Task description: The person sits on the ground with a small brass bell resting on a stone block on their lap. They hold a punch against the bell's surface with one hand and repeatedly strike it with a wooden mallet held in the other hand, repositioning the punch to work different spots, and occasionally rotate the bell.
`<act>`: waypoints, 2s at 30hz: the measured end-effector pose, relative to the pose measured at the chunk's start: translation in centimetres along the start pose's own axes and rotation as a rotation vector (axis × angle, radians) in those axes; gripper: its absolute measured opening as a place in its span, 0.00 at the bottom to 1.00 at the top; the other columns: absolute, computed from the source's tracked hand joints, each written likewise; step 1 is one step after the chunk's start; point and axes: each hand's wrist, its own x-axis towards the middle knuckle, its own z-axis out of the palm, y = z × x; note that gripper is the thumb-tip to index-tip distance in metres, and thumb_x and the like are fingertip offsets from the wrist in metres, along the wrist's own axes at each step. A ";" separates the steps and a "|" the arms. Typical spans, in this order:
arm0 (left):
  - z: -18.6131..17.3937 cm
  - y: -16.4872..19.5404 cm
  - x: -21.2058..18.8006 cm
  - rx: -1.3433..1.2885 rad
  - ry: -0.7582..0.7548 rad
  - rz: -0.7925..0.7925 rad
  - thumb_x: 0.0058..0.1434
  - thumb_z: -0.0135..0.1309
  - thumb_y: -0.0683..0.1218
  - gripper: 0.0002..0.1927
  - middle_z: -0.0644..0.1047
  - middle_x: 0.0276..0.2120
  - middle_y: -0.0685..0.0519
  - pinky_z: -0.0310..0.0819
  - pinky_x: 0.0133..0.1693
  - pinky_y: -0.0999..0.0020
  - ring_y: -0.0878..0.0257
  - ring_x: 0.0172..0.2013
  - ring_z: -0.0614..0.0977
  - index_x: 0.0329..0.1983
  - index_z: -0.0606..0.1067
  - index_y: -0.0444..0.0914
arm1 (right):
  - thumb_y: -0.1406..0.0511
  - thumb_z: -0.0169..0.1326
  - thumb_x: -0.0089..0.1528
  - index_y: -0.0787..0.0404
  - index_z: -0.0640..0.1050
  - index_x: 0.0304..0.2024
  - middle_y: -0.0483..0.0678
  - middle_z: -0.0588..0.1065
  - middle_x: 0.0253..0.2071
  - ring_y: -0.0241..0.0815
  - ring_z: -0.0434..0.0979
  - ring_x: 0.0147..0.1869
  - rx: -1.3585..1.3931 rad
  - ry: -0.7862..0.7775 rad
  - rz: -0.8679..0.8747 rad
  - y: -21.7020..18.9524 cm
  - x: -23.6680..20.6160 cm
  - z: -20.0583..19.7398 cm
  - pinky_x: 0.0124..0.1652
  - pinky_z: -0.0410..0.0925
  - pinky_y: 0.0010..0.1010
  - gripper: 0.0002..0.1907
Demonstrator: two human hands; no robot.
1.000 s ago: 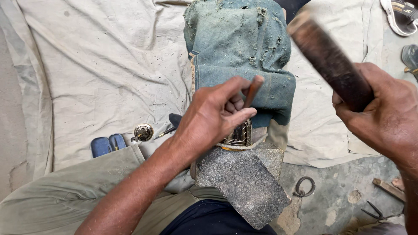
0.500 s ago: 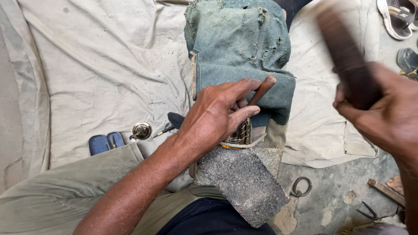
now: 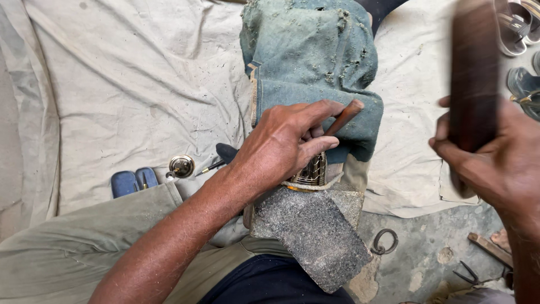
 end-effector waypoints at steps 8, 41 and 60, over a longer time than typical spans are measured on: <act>-0.1 -0.5 0.1 -0.012 -0.031 0.000 0.58 0.68 0.45 0.25 0.79 0.29 0.53 0.76 0.30 0.63 0.63 0.27 0.80 0.59 0.76 0.43 | 0.74 0.60 0.61 0.61 0.75 0.55 0.49 0.77 0.30 0.40 0.78 0.23 0.102 0.010 0.190 0.9 -1.7 -0.3 0.23 0.68 0.33 0.19; -0.1 -1.3 0.1 -0.065 -0.084 0.043 0.59 0.67 0.45 0.26 0.79 0.25 0.57 0.75 0.27 0.64 0.67 0.24 0.80 0.61 0.76 0.46 | 0.72 0.58 0.62 0.61 0.73 0.60 0.46 0.77 0.35 0.34 0.77 0.25 0.240 0.038 0.183 -1.3 -2.3 -0.3 0.19 0.69 0.29 0.23; 0.7 -1.7 -0.6 -0.036 0.022 -0.012 0.61 0.67 0.47 0.24 0.79 0.24 0.59 0.78 0.29 0.71 0.71 0.26 0.81 0.60 0.75 0.45 | 0.70 0.62 0.66 0.65 0.75 0.51 0.48 0.76 0.30 0.33 0.77 0.30 -0.113 0.015 -0.078 -3.2 0.3 -0.6 0.32 0.72 0.25 0.12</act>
